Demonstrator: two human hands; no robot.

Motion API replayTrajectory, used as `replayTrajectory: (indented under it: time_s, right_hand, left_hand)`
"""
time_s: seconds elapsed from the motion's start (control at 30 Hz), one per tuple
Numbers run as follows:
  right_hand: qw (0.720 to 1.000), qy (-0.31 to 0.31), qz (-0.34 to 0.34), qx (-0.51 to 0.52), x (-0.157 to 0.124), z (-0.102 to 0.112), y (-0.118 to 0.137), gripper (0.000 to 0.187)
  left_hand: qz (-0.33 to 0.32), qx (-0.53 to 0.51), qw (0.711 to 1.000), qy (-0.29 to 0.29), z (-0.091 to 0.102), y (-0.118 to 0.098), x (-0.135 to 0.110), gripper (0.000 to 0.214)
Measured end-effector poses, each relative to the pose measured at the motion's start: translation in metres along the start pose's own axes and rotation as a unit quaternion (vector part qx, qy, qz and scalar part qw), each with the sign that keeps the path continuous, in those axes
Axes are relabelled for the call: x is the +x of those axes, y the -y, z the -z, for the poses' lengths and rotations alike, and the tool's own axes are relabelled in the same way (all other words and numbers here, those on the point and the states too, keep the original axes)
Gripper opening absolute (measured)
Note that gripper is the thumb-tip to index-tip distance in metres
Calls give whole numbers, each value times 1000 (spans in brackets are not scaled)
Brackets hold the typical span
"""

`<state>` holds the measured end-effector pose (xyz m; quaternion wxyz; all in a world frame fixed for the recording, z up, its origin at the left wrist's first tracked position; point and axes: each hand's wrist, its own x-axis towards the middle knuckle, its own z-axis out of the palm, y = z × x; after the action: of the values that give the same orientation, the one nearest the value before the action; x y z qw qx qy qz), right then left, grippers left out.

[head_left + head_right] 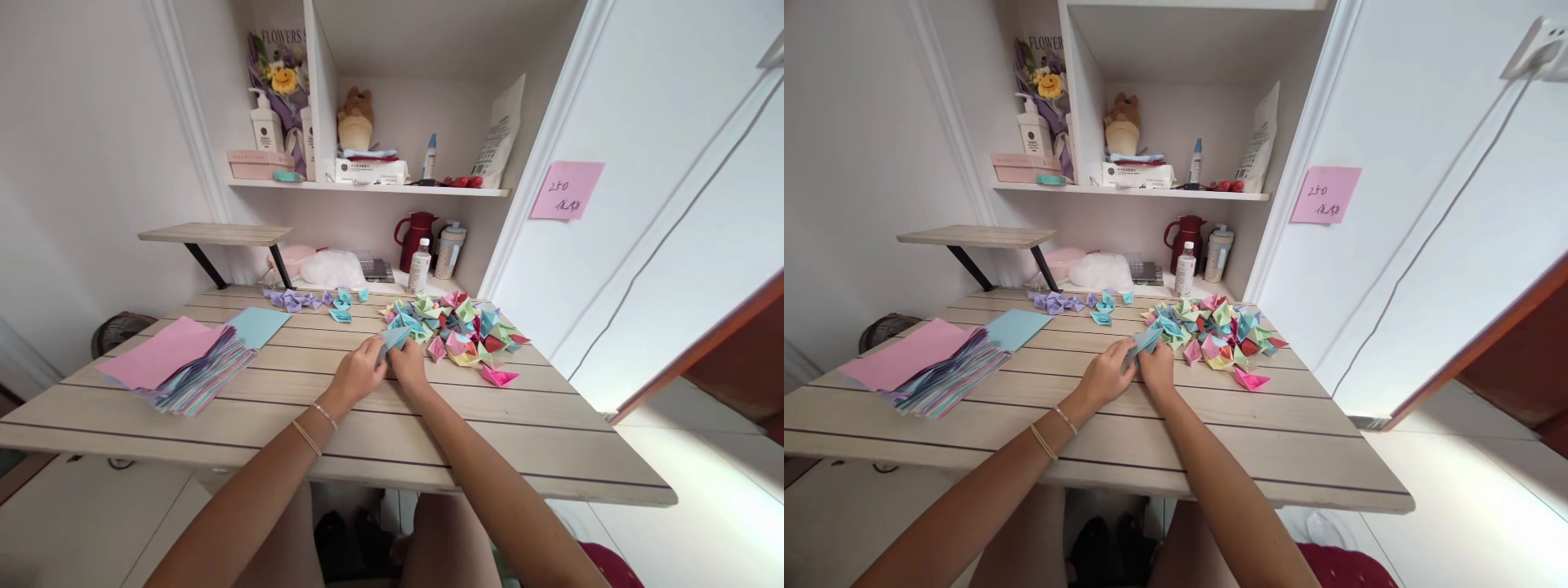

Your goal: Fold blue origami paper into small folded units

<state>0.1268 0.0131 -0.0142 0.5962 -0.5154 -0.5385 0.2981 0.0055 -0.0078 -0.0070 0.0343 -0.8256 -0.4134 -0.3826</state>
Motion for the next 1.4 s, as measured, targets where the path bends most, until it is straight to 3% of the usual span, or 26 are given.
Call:
replayTrajectory:
  time_s: [0.17, 0.3, 0.53, 0.67, 0.73, 0.83, 0.93, 1.07, 1.23, 1.4]
  right_hand:
    - [999, -28, 10, -14, 5, 6, -5, 12]
    - [991, -26, 75, -111, 4, 10, 2, 13]
    - [969, 65, 162, -173, -4, 6, 12, 22]
    - [968, 61, 161, -180, -2, 7, 10, 29]
    - [969, 64, 154, -180, 0, 7, 8, 30]
    - [972, 56, 139, -179, 1, 6, 6, 30]
    - [972, 61, 140, -180, -1, 2, 6, 26]
    - [972, 88, 141, -165, -4, -1, 9, 26]
    - [982, 30, 106, -151, -4, 2, 8, 29]
    - [991, -5, 94, -92, 2, 8, 4, 26]
  left_hand:
    - [-23, -100, 995, -9, 2, -4, -2, 46]
    - [46, -184, 982, -10, 0, -4, -1, 53]
    - [213, -379, 900, -37, -7, 2, 5, 57]
    - [236, -423, 874, -37, -10, 7, 6, 47]
    - [231, -398, 887, -30, -10, 8, 6, 44]
    - [242, -279, 929, -35, -8, 9, 5, 36]
    - [242, -190, 950, -54, -6, 11, 5, 27]
    - [219, -195, 952, -86, -5, 14, 5, 33]
    - [141, -214, 965, -46, -5, 12, 4, 44]
    - [176, -245, 953, -37, -5, 7, 4, 38]
